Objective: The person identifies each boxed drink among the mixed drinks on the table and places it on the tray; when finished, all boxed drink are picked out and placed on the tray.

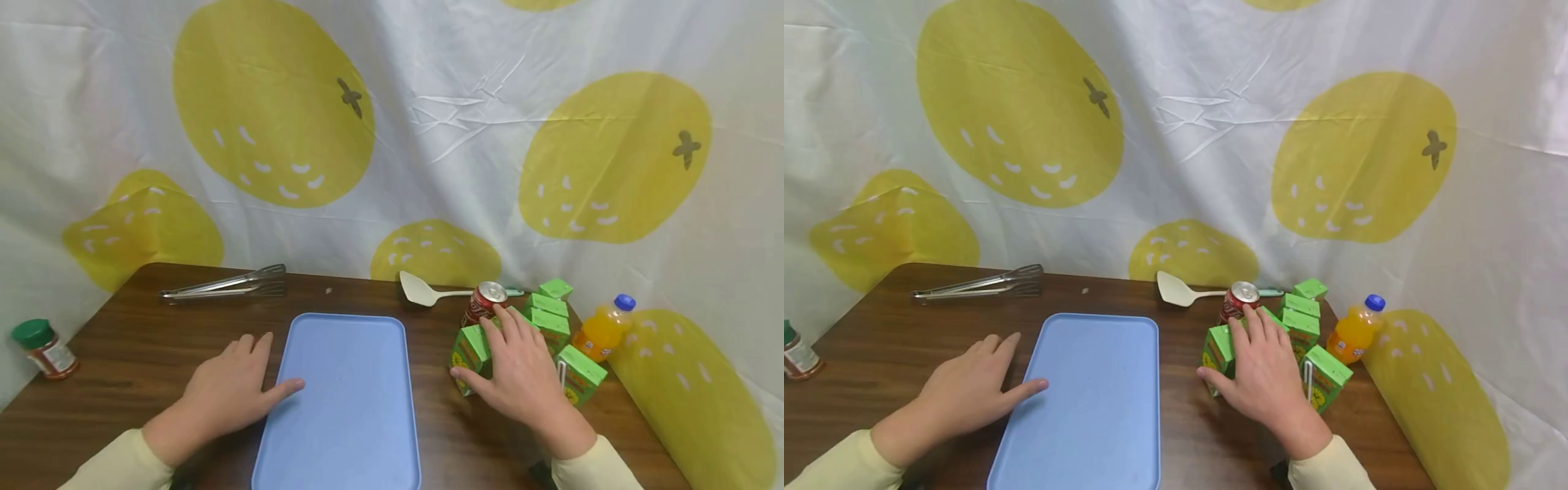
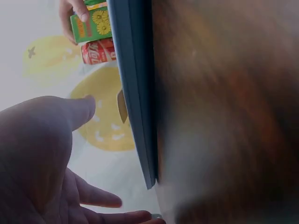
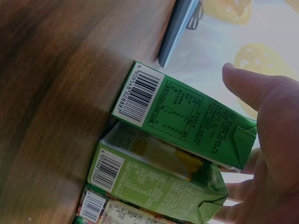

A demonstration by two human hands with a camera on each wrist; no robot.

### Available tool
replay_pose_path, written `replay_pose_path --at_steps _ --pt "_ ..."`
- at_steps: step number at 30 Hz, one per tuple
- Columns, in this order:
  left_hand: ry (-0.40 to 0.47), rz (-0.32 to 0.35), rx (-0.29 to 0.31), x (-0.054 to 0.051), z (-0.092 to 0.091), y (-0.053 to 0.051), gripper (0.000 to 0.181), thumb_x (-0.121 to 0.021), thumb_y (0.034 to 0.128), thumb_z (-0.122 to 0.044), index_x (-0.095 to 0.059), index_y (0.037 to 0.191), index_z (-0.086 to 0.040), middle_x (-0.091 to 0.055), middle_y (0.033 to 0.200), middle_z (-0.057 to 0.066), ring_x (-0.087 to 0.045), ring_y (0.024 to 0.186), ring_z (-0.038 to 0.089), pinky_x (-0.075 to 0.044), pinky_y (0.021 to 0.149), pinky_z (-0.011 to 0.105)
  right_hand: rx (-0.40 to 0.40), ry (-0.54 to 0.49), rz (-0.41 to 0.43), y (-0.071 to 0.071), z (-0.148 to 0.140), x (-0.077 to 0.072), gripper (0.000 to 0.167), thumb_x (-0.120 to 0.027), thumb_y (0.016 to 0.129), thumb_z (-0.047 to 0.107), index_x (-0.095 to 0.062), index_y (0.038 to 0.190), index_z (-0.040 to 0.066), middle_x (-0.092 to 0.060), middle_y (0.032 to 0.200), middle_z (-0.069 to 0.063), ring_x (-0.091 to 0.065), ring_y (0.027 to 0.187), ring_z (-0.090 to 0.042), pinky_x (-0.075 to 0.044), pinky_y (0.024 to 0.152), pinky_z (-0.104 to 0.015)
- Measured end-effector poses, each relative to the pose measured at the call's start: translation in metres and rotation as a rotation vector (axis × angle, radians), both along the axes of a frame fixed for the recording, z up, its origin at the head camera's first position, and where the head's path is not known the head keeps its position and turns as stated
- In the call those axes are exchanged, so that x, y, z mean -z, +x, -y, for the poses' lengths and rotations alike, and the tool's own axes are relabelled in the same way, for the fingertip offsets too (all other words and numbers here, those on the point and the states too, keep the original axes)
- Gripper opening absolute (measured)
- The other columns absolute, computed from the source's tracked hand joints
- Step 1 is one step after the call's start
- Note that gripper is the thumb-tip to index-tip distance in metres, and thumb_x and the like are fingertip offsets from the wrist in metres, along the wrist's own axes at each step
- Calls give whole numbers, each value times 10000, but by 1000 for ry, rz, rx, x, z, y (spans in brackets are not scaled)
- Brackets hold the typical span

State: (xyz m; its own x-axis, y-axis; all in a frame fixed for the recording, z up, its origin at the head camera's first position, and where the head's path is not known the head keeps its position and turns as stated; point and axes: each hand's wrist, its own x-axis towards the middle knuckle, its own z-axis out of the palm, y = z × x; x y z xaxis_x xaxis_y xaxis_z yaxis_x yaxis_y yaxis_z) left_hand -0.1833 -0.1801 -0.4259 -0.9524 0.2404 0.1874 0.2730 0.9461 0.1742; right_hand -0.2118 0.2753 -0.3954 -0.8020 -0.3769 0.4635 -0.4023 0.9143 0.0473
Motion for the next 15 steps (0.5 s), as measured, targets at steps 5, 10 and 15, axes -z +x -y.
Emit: replay_pose_path --at_steps 5,10,15 --pt "8 46 -34 0 -3 1 971 -595 968 -853 -699 1210 81 -664 1047 199 -695 927 362 -592 709 553 -6 -4 7 0 0 1 1009 -857 859 684 -598 1511 -41 -467 1632 -330 -456 1479 -554 -402 1152 -718" --pt "24 113 -54 0 -4 1 822 -627 986 -801 -702 1053 15 -592 915 105 -610 784 260 -550 643 511 -16 -3 -4 1 1 2 990 -873 853 664 -604 1499 -37 -481 1616 -333 -470 1459 -562 -406 1147 -720" --pt "30 145 -41 2 -5 0 769 -661 1001 -746 -722 1079 17 -610 944 119 -622 800 264 -559 655 522 -26 -4 -21 1 2 3 983 -885 842 651 -605 1490 -33 -488 1609 -335 -481 1445 -567 -410 1138 -720"
